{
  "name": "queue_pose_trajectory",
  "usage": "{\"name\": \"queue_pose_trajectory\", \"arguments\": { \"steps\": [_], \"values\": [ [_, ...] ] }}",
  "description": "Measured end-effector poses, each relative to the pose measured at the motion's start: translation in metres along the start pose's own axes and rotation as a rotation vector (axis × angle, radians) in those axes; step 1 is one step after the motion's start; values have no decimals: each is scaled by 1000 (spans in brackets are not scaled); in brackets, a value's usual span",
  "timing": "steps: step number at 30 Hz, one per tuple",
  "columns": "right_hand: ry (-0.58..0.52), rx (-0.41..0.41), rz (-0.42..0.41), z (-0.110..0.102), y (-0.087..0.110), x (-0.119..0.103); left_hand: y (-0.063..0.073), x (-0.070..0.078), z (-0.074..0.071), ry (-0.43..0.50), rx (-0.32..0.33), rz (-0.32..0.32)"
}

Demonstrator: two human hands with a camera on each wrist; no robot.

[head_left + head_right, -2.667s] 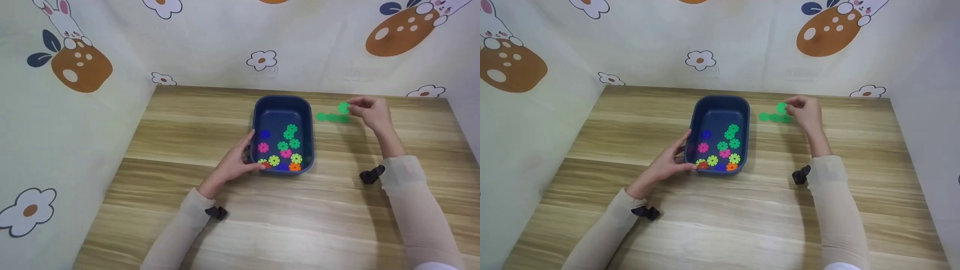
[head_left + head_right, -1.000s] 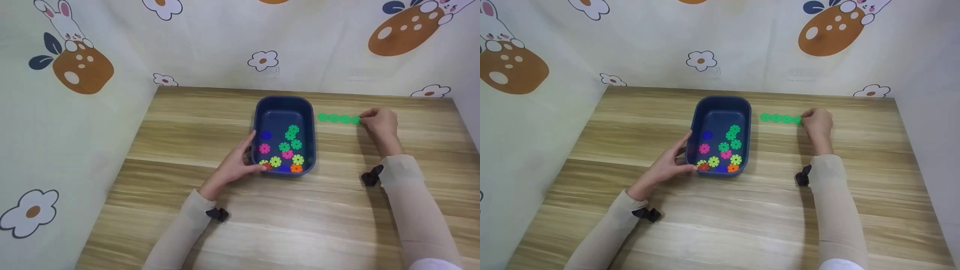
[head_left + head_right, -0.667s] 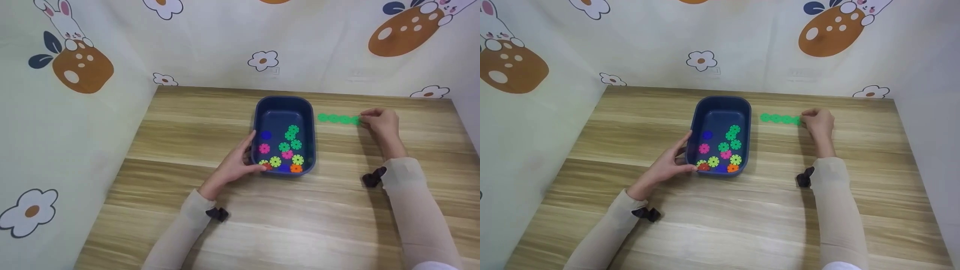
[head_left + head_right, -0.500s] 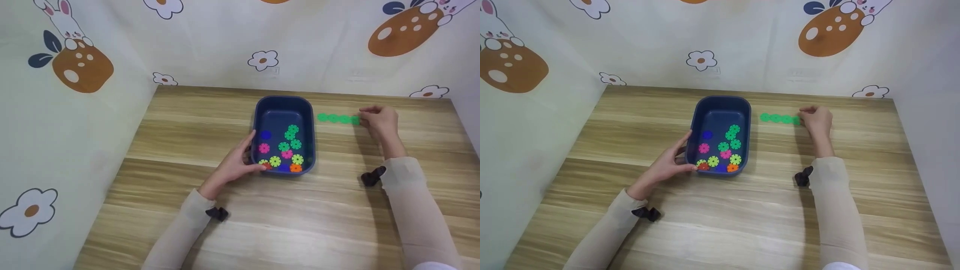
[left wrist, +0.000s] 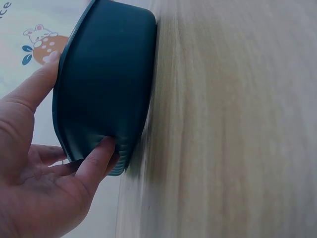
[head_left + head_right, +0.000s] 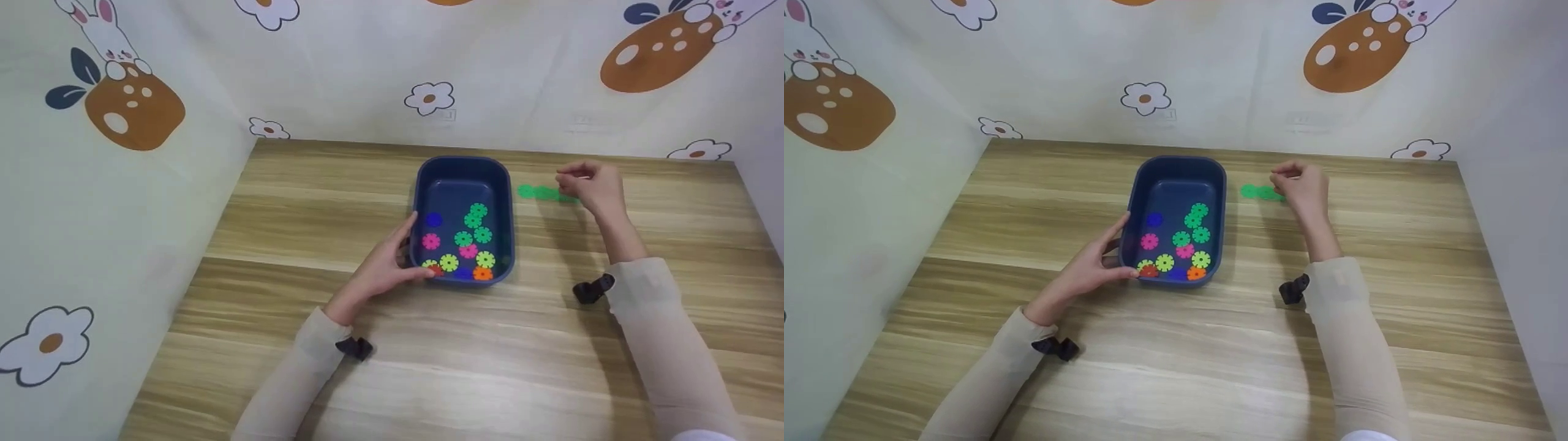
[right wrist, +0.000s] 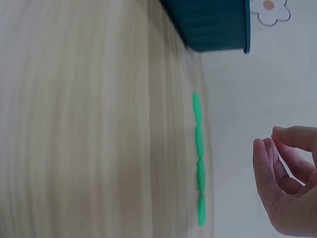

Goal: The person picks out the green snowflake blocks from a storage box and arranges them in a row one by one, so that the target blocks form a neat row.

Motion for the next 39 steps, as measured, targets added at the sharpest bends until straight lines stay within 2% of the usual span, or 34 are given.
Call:
{"name": "queue_pose_trajectory", "arguments": {
  "steps": [8, 20, 29, 39],
  "values": [
    [-112, -51, -93, 24, 9, -21, 0, 0, 0, -7, 0, -9],
    [-10, -105, -171, 63, 26, -47, 0, 1, -1, -15, -4, 3],
    [30, -203, -208, 91, 35, -50, -1, -1, 0, 12, -11, 24],
    [124, -301, -221, 115, 42, -50, 0, 1, 0, 12, -16, 9]
  ]
}}
Point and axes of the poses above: each hand's wrist, its own y-axis away from the middle knuckle, its own z-axis out of the palm, x = y × z, the point moved 1 cm from there along -y, towards the middle knuckle, and after that the axes turned 1 degree about y, right-handed, at the moved point
